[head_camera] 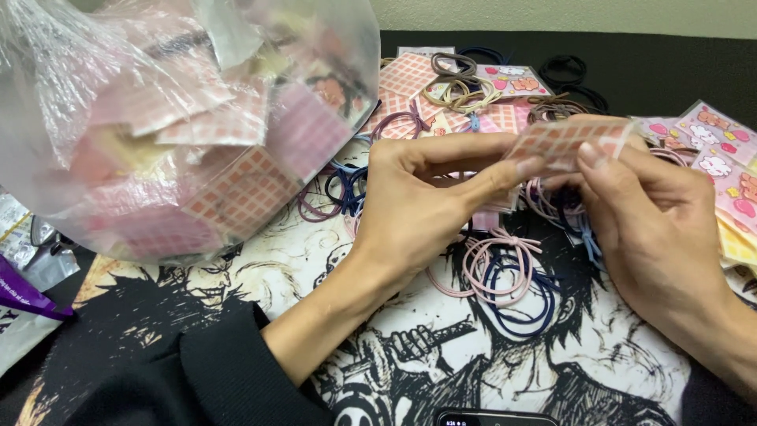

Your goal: The person places small hair ties and decorative paper cards into plastic sleeves, one at a time, and then organizes the filled sleeves on a table.

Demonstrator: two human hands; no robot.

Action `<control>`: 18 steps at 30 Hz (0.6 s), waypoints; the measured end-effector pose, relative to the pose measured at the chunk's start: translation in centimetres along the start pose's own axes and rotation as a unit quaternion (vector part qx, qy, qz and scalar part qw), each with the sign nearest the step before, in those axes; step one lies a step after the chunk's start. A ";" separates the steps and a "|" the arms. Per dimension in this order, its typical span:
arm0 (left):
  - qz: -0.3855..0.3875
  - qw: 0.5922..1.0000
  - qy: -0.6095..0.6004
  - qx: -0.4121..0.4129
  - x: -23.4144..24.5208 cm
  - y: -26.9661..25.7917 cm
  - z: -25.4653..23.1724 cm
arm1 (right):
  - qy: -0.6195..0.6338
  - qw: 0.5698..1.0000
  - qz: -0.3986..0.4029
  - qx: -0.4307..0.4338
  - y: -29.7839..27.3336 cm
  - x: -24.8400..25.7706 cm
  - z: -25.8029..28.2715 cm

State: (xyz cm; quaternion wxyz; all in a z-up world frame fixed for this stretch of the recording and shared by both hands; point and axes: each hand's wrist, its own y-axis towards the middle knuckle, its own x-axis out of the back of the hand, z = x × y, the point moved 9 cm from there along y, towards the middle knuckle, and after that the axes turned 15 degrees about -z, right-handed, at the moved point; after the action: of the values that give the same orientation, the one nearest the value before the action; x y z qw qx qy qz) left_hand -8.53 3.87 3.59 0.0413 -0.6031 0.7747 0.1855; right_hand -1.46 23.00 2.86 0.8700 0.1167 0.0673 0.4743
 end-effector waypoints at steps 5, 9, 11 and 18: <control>-0.029 0.996 -0.062 0.048 -0.2 -0.4 0.3 | -0.084 0.994 0.049 0.049 -0.6 -1.1 0.8; -0.038 0.998 -0.047 0.018 0.1 -0.3 0.0 | -0.116 0.990 0.050 0.061 -0.5 -0.8 0.4; -0.073 0.997 -0.013 -0.026 0.7 0.0 -0.3 | -0.113 0.986 0.070 0.098 -0.7 -1.3 1.4; -0.033 0.998 -0.048 0.018 0.2 -0.2 0.4 | -0.146 0.986 0.074 0.031 -1.0 -1.9 1.4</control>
State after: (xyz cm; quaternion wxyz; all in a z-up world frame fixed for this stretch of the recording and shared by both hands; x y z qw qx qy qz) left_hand -8.45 3.79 3.07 0.0958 -0.6182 0.7545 0.1986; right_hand -1.36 20.70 3.94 0.8291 0.2164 -0.0544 0.5127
